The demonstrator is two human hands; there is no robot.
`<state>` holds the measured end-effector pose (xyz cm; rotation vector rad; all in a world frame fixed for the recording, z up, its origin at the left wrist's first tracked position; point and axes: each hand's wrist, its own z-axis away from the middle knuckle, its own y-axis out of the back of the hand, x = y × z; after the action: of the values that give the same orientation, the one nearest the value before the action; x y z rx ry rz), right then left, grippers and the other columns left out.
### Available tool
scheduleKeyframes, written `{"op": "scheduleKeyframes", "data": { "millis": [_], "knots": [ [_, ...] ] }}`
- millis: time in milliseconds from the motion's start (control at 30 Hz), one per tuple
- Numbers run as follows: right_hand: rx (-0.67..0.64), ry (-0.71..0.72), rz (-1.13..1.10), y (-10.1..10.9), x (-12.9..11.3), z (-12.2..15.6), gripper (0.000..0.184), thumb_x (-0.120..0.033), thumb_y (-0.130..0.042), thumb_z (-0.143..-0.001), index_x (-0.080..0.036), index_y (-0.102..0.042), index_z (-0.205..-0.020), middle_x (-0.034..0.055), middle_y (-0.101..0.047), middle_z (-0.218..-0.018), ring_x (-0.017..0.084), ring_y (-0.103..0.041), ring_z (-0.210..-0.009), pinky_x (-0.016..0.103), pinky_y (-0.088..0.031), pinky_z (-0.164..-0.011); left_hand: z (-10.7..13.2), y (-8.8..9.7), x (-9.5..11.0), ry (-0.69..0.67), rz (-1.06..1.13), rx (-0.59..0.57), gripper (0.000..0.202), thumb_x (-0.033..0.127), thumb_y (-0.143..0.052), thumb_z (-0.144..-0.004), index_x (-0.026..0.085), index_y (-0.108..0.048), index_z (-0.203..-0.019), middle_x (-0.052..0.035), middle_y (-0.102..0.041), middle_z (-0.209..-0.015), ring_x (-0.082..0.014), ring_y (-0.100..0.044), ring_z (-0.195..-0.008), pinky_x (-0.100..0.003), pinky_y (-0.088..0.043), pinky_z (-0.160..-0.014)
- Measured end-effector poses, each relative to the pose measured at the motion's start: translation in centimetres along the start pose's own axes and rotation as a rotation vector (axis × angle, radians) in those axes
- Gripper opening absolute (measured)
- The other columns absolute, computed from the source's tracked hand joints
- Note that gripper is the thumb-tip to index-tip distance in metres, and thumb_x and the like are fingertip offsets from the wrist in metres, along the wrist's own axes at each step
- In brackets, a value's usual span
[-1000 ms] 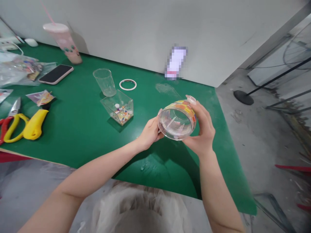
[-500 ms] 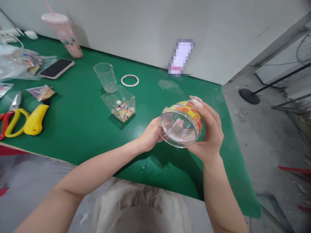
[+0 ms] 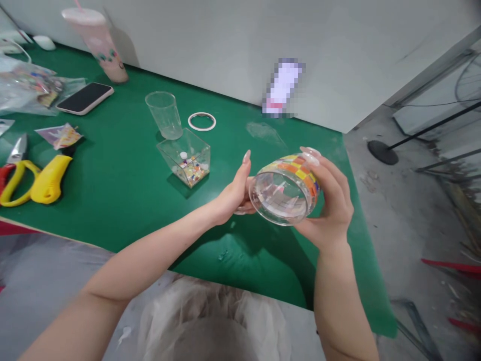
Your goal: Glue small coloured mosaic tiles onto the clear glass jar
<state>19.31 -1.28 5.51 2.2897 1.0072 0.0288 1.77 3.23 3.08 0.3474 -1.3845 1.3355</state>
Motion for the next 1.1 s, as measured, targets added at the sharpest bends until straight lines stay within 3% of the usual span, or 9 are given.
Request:
{"op": "scheduleKeyframes", "data": {
  "millis": [100,200,367,667,800,967,1100],
  "knots": [
    [-0.014,-0.019,0.008,0.1,-0.1,0.0,0.068,-0.048,-0.069,-0.077,-0.030,-0.041,-0.137,0.0091,-0.054,-0.130,0.037,-0.054,-0.121,0.059,-0.047,-0.097,0.1,0.1,0.6,0.127,-0.073,-0.109,0.074,0.088,-0.034,-0.065,0.018,-0.054,-0.057,0.0019,-0.030,-0.033,-0.0070,-0.029,-0.029,-0.024,-0.025,-0.035],
    [-0.032,-0.036,0.001,0.1,-0.2,0.0,0.068,-0.049,-0.070,-0.076,-0.031,-0.042,-0.136,0.0093,-0.055,-0.129,0.037,-0.054,-0.121,0.059,-0.048,-0.097,0.2,0.1,0.7,0.127,-0.093,-0.101,0.075,0.090,-0.028,-0.062,0.019,-0.045,-0.050,0.0026,-0.025,-0.032,-0.0040,-0.022,-0.028,-0.023,-0.018,-0.034],
    [-0.082,-0.038,-0.043,0.0,-0.1,0.0,0.068,-0.043,-0.069,-0.078,-0.033,-0.040,-0.138,0.0085,-0.052,-0.132,0.036,-0.053,-0.122,0.059,-0.048,-0.097,-0.7,0.4,0.4,0.087,-0.076,-0.046,0.072,0.088,-0.031,-0.065,0.018,-0.044,-0.053,0.0041,-0.024,-0.036,-0.0037,-0.026,-0.030,-0.021,-0.019,-0.035],
    [-0.084,-0.031,-0.054,0.0,0.1,0.1,0.069,-0.040,-0.072,-0.076,-0.033,-0.040,-0.138,0.0083,-0.053,-0.132,0.037,-0.053,-0.122,0.059,-0.047,-0.099,-1.3,2.0,-0.6,0.098,-0.085,-0.047,0.069,0.086,-0.037,-0.068,0.018,-0.046,-0.056,0.0028,-0.030,-0.041,-0.0060,-0.033,-0.033,-0.021,-0.026,-0.037],
    [-0.103,-0.019,-0.044,0.1,0.0,0.0,0.069,-0.038,-0.072,-0.077,-0.033,-0.040,-0.138,0.0084,-0.053,-0.131,0.036,-0.054,-0.121,0.058,-0.047,-0.098,-1.2,1.9,-0.6,0.131,-0.097,-0.148,0.072,0.087,-0.030,-0.070,0.018,-0.045,-0.054,0.0033,-0.027,-0.040,-0.0049,-0.028,-0.031,-0.020,-0.021,-0.035],
    [-0.141,-0.017,-0.045,0.2,-0.2,-0.2,0.066,-0.036,-0.070,-0.079,-0.034,-0.040,-0.137,0.0079,-0.052,-0.132,0.036,-0.053,-0.123,0.059,-0.046,-0.099,-0.5,1.5,0.6,0.083,-0.098,-0.149,0.069,0.082,-0.036,-0.074,0.016,-0.054,-0.065,0.0021,-0.033,-0.044,-0.0102,-0.040,-0.034,-0.021,-0.026,-0.038],
    [-0.195,-0.033,-0.046,0.3,-0.4,-0.2,0.063,-0.036,-0.068,-0.080,-0.035,-0.040,-0.137,0.0066,-0.052,-0.133,0.036,-0.050,-0.125,0.058,-0.045,-0.101,-0.3,1.8,1.5,0.226,-0.144,-0.284,0.074,0.087,-0.029,-0.070,0.017,-0.051,-0.060,0.0010,-0.032,-0.043,-0.0091,-0.034,-0.034,-0.023,-0.021,-0.037]
  ]
}}
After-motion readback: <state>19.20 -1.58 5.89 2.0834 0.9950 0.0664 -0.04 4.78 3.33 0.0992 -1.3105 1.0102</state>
